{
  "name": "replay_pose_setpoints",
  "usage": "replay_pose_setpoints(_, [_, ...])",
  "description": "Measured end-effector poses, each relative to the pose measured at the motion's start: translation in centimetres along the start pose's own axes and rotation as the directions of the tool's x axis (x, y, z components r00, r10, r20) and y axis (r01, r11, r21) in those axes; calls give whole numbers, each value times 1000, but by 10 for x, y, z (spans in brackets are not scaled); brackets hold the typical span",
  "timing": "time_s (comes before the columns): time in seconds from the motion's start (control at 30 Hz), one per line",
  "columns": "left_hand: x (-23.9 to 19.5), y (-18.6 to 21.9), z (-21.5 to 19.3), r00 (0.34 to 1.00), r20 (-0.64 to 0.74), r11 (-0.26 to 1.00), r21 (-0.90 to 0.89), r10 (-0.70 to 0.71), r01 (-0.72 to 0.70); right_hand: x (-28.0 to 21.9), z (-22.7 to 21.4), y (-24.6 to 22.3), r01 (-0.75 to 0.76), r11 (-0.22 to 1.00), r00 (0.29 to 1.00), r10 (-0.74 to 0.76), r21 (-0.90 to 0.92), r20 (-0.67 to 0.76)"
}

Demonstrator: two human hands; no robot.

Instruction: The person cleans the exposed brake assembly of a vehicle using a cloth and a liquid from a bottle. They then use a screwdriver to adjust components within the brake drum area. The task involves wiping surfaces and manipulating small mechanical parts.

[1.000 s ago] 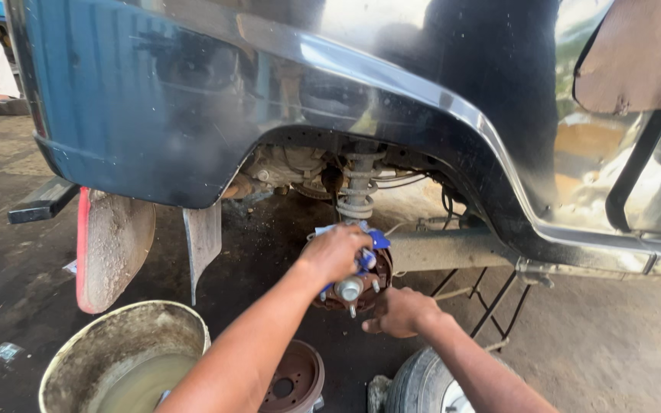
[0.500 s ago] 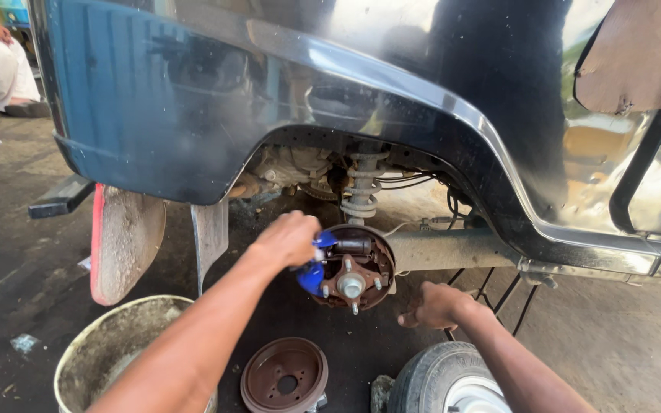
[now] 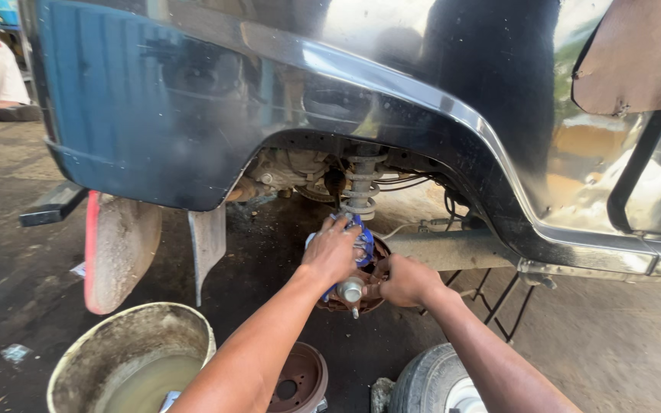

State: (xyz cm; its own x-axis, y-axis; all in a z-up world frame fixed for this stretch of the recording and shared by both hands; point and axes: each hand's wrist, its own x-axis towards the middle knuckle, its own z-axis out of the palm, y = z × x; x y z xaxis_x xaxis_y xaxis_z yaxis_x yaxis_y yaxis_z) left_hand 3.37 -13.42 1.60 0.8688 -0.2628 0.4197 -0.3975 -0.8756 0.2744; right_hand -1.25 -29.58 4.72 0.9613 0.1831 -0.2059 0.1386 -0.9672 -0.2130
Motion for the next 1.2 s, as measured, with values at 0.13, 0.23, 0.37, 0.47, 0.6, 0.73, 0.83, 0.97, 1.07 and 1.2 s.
replay_pose_setpoints(0.13, [2, 2, 18, 991, 98, 991, 92, 87, -96, 15, 4, 17, -19, 997, 998, 15, 75, 59])
replay_pose_setpoints(0.23, [0, 9, 13, 978, 168, 992, 21, 122, -127, 22, 2, 27, -47, 988, 998, 41, 146, 43])
replay_pose_setpoints(0.37, [2, 4, -4, 976, 180, 980, -181, 119, -86, 23, -2, 36, -49, 974, 999, 48, 222, 9])
replay_pose_setpoints(0.47, [-7, -7, -13, 960, 166, 969, -139, 226, -204, 18, -5, 46, -65, 958, 998, 63, 279, 18])
replay_pose_setpoints(0.6, [-9, -12, -35, 945, 325, 990, -142, 41, 6, 12, -9, 56, -96, 956, 995, 100, 276, -2])
replay_pose_setpoints(0.73, [-7, -19, -65, 889, 255, 777, -433, -380, 456, 10, -5, 53, -20, 955, 998, 1, 297, 66])
replay_pose_setpoints(0.83, [-6, -9, -83, 727, 198, 374, -752, -657, 542, 6, -4, 33, 19, 903, 985, -91, 429, 149])
replay_pose_setpoints(0.97, [-6, 22, -78, 665, 280, 184, -823, -692, 538, 1, -1, -11, -33, 684, 974, -142, 729, 177])
replay_pose_setpoints(1.07, [-12, 24, -74, 710, 385, 225, -766, -590, 602, 3, -6, -18, -59, 567, 994, -43, 821, 102])
replay_pose_setpoints(1.2, [-13, 16, -62, 714, 548, 358, -622, -436, 696, 2, -19, -9, 40, 673, 999, -18, 739, -37])
